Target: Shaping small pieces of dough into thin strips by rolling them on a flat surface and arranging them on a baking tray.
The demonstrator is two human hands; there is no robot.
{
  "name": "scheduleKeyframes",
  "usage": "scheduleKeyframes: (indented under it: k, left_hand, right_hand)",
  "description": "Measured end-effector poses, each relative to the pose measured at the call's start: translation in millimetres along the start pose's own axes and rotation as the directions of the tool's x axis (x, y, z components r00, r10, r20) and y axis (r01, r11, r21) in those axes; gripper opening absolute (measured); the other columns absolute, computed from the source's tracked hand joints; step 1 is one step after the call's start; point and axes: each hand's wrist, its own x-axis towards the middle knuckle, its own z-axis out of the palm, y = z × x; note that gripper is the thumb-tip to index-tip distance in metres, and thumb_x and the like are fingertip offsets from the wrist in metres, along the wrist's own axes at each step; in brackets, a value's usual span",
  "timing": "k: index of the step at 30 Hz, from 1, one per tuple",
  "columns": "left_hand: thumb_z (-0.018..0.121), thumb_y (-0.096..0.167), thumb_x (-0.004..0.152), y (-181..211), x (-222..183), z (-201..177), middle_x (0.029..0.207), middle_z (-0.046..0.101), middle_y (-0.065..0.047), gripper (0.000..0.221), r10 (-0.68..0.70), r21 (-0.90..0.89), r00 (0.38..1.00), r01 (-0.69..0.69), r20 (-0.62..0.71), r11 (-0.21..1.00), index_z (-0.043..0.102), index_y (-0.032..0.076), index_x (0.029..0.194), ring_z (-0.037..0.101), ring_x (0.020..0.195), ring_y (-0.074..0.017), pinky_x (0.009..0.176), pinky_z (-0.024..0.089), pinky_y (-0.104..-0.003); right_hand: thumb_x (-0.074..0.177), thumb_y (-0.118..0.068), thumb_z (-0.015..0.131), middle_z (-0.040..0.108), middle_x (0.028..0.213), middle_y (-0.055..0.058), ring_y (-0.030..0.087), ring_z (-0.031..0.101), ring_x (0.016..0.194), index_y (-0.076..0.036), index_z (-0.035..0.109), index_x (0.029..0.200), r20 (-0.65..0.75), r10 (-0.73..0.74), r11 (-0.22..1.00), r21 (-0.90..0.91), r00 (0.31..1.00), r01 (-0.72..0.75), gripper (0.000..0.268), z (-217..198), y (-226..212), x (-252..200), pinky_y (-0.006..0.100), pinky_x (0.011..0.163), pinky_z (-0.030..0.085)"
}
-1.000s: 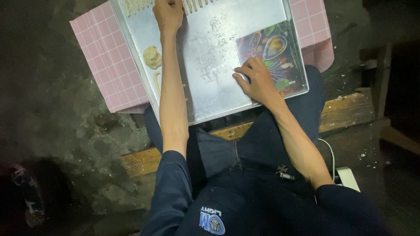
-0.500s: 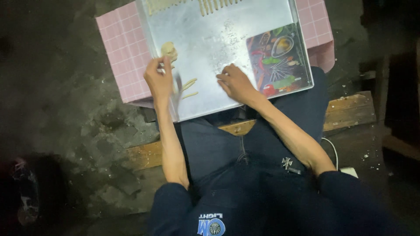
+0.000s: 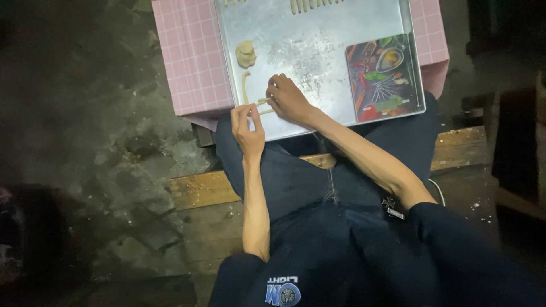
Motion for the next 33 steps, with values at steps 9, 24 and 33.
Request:
scheduleKeyframes:
  k: [9,24,33]
  left_hand:
    - [0.061,0.007,0.104,-3,-2,-8,0.088,0.059,-0.004,0.01,-0.031,-0.03,0.995,0.033,0.091,0.999,0.069,0.004,0.098,0.063,0.075,-0.0256,0.061,0.051,-0.033]
    - [0.059,0.01,0.107,-8,-7,0,0.099,0.059,-0.011,0.012,-0.018,-0.047,0.994,0.023,0.108,0.999,0.069,0.003,0.105,0.058,0.084,-0.0237,0.063,0.045,-0.035]
    - [0.059,0.011,0.107,-12,-15,-11,0.098,0.059,-0.011,0.014,0.018,-0.046,0.994,-0.013,0.109,0.999,0.069,0.002,0.104,0.055,0.078,-0.0221,0.061,0.045,-0.034]
  right_hand:
    - [0.1,-0.01,0.068,0.062,0.097,0.017,0.036,0.061,0.092,-0.002,0.068,0.109,-0.238,0.161,0.974,0.195,0.958,-0.115,0.011,-68,40,-71,0.041,0.081,0.05]
    - [0.109,0.005,0.071,0.06,0.108,0.022,0.034,0.049,0.101,0.012,0.075,0.126,-0.258,0.176,0.95,-0.209,0.95,-0.233,0.019,-218,134,-200,0.043,0.085,0.043]
    - [0.106,-0.023,0.076,0.061,0.111,0.02,0.033,0.049,0.103,0.002,0.073,0.133,-0.139,0.352,0.886,-0.27,0.926,-0.377,0.037,-172,131,-190,0.042,0.087,0.041]
